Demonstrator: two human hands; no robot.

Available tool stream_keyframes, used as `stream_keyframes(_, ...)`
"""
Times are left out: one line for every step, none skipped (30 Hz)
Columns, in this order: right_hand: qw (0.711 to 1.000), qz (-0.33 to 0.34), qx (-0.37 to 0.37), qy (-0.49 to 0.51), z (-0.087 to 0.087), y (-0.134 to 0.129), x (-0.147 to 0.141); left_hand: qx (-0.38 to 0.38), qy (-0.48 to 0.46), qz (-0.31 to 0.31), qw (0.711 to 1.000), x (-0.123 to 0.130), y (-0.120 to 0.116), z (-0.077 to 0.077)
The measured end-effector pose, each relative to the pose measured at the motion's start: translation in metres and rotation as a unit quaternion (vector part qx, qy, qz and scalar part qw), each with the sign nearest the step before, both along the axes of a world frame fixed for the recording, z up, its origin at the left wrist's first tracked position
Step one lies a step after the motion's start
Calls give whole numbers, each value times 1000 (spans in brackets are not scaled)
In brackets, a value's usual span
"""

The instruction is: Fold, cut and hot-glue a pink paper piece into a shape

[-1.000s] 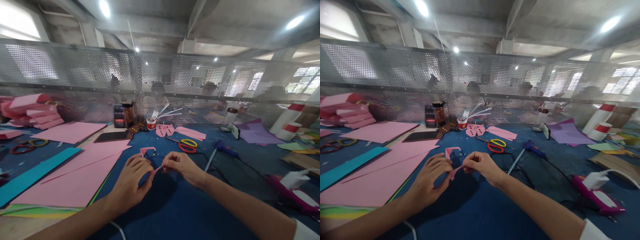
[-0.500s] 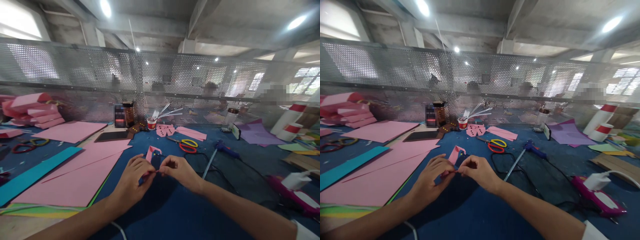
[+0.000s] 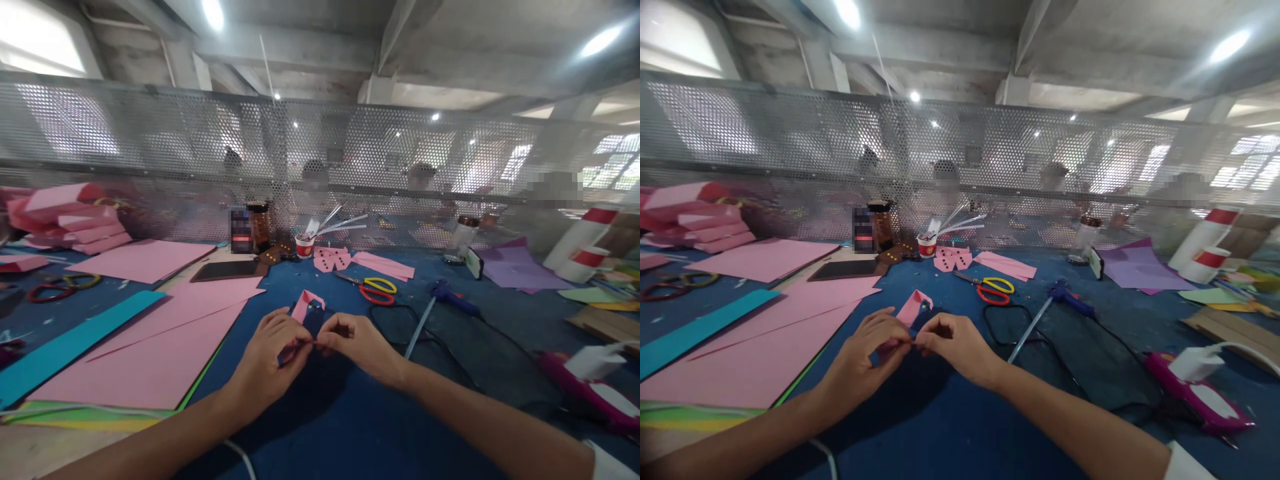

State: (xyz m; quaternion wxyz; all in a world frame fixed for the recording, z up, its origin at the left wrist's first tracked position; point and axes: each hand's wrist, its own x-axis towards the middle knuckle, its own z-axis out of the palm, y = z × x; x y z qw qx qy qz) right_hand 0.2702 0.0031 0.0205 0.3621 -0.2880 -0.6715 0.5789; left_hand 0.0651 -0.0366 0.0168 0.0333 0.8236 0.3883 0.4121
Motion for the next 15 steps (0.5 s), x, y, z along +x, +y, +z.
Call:
stream_keyframes(1000,4,3,-2,0,-1,0,-3,0,0,1000,0,0,0)
stream_keyframes(1000,8,8,-6,1,-1,0,-6,0,-1,1000,0,-1,1)
stream_keyframes(1000,9,15,-10,1,-2,0,-7,-1,-2,1000,0,-1,1)
stream_keyframes(1000,8,22,-16,2,-3,0,-8,-2,-3,1000,0,-1,2)
stream_keyframes(999,7,28,-22,2,-4,0,-10,-2,-3,1000,0,-1,2)
stream_keyframes(999,5,32,-27,2,-4,0,-10,-3,-3,1000,0,-2,3)
stream_keyframes(999,4,35,-30,2,-5,0,-10,-4,-3,1000,0,-2,3)
stream_keyframes(999,5,36,-31,1,-5,0,-10,-3,-3,1000,0,-1,3)
stream_keyframes(999,5,36,-32,1,-5,0,-10,-2,-4,1000,1,-1,3)
stream_keyframes(999,5,36,-33,0,-4,-1,-10,-1,-5,1000,1,-1,3)
stream_keyframes(999,4,35,-35,-1,-4,-1,-7,1,-7,1000,1,-1,3)
stream_keyframes(999,4,34,-37,-1,-4,-1,-5,3,-9,1000,1,-1,2)
stream_keyframes(999,4,33,-39,-2,-3,-1,-2,5,-10,1000,1,0,2)
stream_keyframes(999,5,32,-39,-2,-3,-2,0,5,-10,1000,1,0,2)
stream_keyframes(999,6,32,-39,-2,-3,-2,2,5,-8,1000,1,0,2)
